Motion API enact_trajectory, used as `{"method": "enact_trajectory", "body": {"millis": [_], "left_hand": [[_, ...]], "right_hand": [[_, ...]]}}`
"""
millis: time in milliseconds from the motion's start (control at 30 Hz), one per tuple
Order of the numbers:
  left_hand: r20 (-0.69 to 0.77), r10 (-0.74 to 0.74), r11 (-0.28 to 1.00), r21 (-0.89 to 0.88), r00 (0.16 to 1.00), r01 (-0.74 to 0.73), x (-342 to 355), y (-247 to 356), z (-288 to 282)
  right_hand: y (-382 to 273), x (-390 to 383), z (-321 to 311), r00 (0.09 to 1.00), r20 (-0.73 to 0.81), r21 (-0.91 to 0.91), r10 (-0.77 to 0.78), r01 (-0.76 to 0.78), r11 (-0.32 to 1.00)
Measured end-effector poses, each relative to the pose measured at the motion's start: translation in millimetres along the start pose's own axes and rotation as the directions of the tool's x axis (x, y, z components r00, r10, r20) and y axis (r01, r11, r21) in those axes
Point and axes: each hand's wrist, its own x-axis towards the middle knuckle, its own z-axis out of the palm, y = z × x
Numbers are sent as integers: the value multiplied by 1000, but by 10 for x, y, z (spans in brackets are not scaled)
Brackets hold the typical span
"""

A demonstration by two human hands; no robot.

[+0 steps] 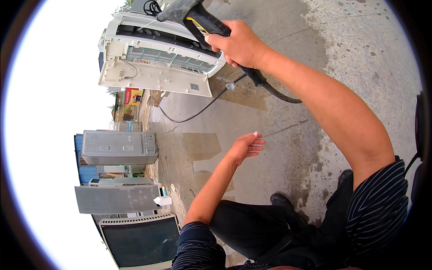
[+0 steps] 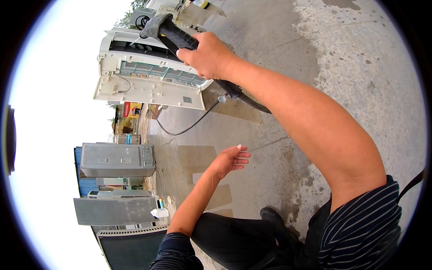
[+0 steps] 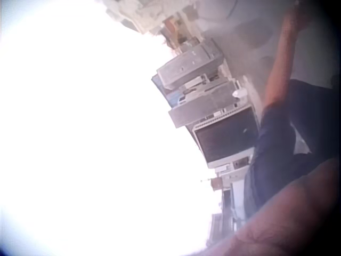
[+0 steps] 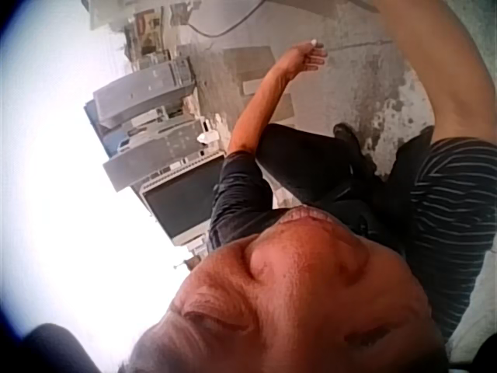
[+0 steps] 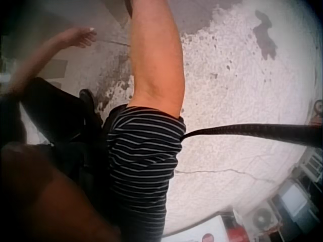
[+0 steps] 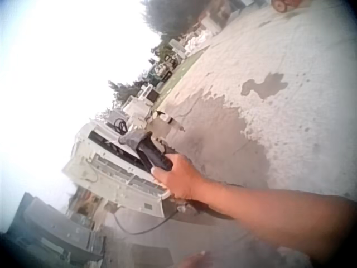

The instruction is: The person uses a high-pressure water spray gun to clean the internal components of an air conditioner unit. They systematically spray the fins and coils, then walk away to place the spray gun into a bucket.

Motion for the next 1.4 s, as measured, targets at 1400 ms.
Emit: {"method": "enact_trajectory", "body": {"millis": [1400], "left_hand": [[13,11,1000,3,1000,-11,-47,-33,-61]], "right_hand": [[126,5,1,1000,-8,-80,-5,5,997]]}}
